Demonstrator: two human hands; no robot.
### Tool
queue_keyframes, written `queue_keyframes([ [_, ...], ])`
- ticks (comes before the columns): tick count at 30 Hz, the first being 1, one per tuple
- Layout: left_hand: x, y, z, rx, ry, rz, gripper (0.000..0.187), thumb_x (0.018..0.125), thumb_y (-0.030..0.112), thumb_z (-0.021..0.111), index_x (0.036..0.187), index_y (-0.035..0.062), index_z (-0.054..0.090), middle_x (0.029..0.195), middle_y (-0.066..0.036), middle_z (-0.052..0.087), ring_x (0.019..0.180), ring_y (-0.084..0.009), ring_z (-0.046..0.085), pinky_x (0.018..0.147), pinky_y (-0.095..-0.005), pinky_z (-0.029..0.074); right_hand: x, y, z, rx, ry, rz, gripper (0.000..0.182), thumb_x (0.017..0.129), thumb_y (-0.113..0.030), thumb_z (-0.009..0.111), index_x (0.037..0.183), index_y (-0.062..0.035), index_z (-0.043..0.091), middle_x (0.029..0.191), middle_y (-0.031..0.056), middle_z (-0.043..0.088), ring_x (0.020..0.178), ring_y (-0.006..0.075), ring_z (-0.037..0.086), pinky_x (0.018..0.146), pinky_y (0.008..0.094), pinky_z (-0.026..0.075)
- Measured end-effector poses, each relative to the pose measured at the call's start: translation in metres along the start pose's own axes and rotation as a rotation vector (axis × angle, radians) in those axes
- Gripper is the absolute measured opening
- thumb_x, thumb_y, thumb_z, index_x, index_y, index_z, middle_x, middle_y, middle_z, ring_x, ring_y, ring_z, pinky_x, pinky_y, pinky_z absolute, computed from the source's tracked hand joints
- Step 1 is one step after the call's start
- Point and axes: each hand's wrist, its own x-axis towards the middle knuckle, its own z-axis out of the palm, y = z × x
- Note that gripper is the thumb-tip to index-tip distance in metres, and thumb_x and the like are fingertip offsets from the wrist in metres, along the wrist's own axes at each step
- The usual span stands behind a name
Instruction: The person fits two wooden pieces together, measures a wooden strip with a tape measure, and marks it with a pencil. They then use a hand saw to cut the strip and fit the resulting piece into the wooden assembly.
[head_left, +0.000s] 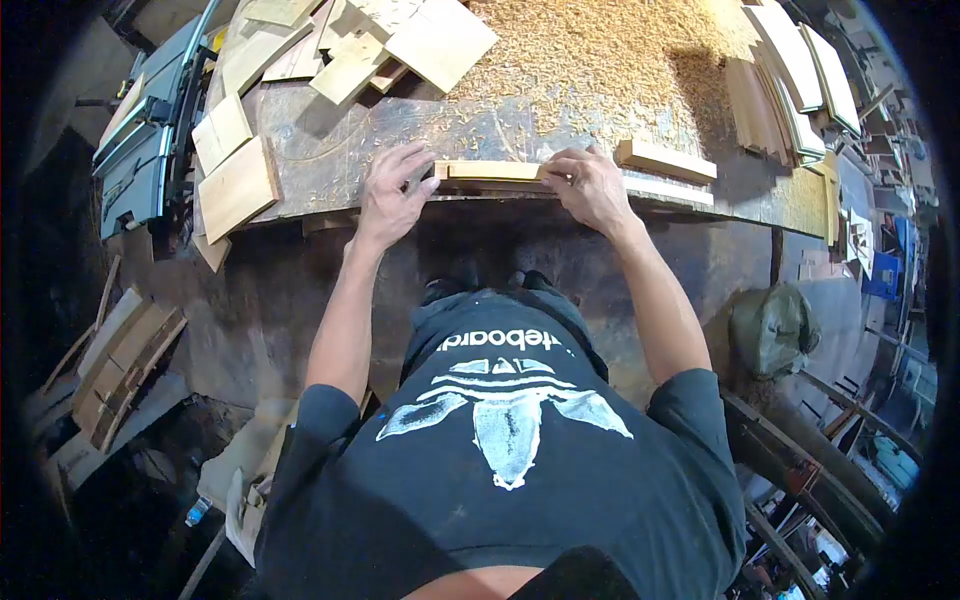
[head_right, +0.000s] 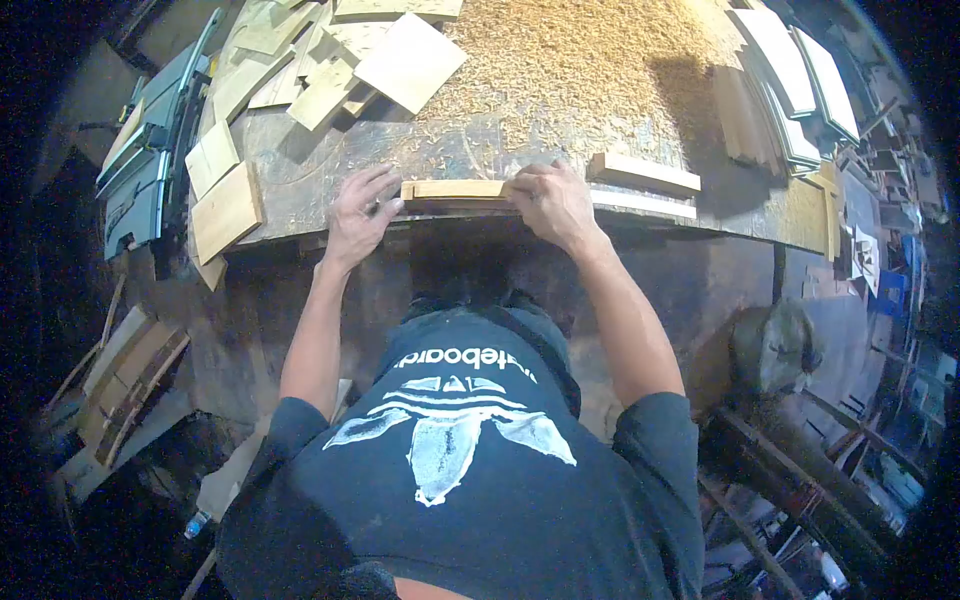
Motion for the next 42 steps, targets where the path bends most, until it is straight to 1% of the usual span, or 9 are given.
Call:
queue_keyframes([
  [4, 0.014, -0.003, 0.012, -0.001, -0.103, 0.133, 0.030, 0.090, 0.018, 0.076, 0.118, 0.0058, 0.076, 0.127, -0.014, 0.072, 0.120, -0.0351, 0.063, 0.106, -0.0448, 0.049, -0.003, -0.002, 0.002, 0.001, 0.051, -0.053, 0.015, 0.090, -0.020, 0.070, 0.097, -0.0144, 0.083, 0.104, 0.0056, 0.077, 0.092, 0.0327, 0.063, 0.088, 0.0419, 0.052],
  [10, 0.021, -0.003, 0.010, 0.002, -0.226, 0.112, 0.024, 0.093, 0.016, 0.073, 0.114, 0.0035, 0.074, 0.115, -0.015, 0.073, 0.109, -0.0363, 0.067, 0.097, -0.0442, 0.053, -0.004, 0.000, 0.009, -0.050, 0.117, -0.085, 0.013, 0.088, -0.019, 0.075, 0.097, -0.0133, 0.082, 0.104, 0.0038, 0.077, 0.095, 0.0302, 0.062, 0.090, 0.0408, 0.051],
  [24, 0.019, -0.002, 0.015, -0.025, -0.178, 0.151, 0.019, 0.095, 0.013, 0.071, 0.110, 0.0007, 0.072, 0.110, -0.016, 0.073, 0.105, -0.0357, 0.070, 0.094, -0.0435, 0.055, -0.004, -0.006, 0.005, -0.061, 0.180, -0.143, 0.013, 0.086, -0.016, 0.071, 0.092, -0.0150, 0.082, 0.102, 0.0009, 0.077, 0.096, 0.0260, 0.062, 0.090, 0.0377, 0.049],
  [26, 0.018, -0.002, 0.015, -0.029, -0.175, 0.142, 0.021, 0.095, 0.013, 0.071, 0.112, 0.0007, 0.072, 0.109, -0.016, 0.073, 0.105, -0.0344, 0.070, 0.094, -0.0433, 0.055, -0.004, -0.005, 0.004, -0.070, 0.114, -0.102, 0.015, 0.085, -0.018, 0.079, 0.099, -0.0107, 0.082, 0.105, 0.0025, 0.077, 0.098, 0.0283, 0.062, 0.094, 0.0389, 0.051],
  [29, 0.014, 0.002, 0.018, -0.126, -0.235, -0.056, 0.028, 0.094, 0.017, 0.074, 0.117, 0.0006, 0.072, 0.115, -0.015, 0.073, 0.109, -0.0309, 0.070, 0.096, -0.0415, 0.055, -0.004, -0.005, 0.004, -0.091, 0.124, -0.110, 0.015, 0.086, -0.018, 0.079, 0.098, -0.0108, 0.082, 0.105, 0.0020, 0.077, 0.097, 0.0281, 0.062, 0.093, 0.0391, 0.051],
  [32, 0.009, 0.009, 0.037, -0.142, -0.013, -0.260, 0.045, 0.088, 0.025, 0.078, 0.126, 0.0029, 0.071, 0.128, -0.017, 0.068, 0.118, -0.0339, 0.064, 0.105, -0.0426, 0.049, -0.003, -0.004, 0.003, -0.085, 0.090, -0.095, 0.015, 0.085, -0.018, 0.079, 0.098, -0.0105, 0.082, 0.104, 0.0021, 0.076, 0.098, 0.0286, 0.061, 0.093, 0.0399, 0.050],
  [34, 0.008, 0.012, 0.054, 0.005, 0.114, -0.404, 0.065, 0.082, 0.036, 0.082, 0.135, 0.0023, 0.064, 0.139, -0.019, 0.060, 0.132, -0.0350, 0.052, 0.115, -0.0470, 0.038, -0.002, -0.004, 0.001, -0.087, 0.077, -0.105, 0.015, 0.085, -0.018, 0.079, 0.098, -0.0103, 0.082, 0.104, 0.0025, 0.076, 0.099, 0.0291, 0.061, 0.093, 0.0403, 0.050],
  [38, 0.008, 0.015, 0.076, 0.128, 0.112, -0.462, 0.085, 0.077, 0.045, 0.084, 0.145, 0.0027, 0.054, 0.150, -0.024, 0.046, 0.143, -0.0400, 0.036, 0.121, -0.0564, 0.024, -0.002, -0.006, 0.001, -0.063, 0.081, -0.041, 0.015, 0.086, -0.018, 0.078, 0.098, -0.0102, 0.082, 0.103, 0.0039, 0.076, 0.100, 0.0305, 0.061, 0.094, 0.0413, 0.050],
  [42, 0.002, 0.013, 0.080, 0.115, 0.144, -0.449, 0.086, 0.078, 0.046, 0.085, 0.145, 0.0025, 0.053, 0.151, -0.028, 0.042, 0.144, -0.0431, 0.034, 0.121, -0.0578, 0.024, -0.003, -0.004, 0.004, -0.056, 0.093, -0.049, 0.015, 0.086, -0.018, 0.078, 0.099, -0.0106, 0.082, 0.104, 0.0047, 0.076, 0.097, 0.0312, 0.062, 0.092, 0.0419, 0.051],
])
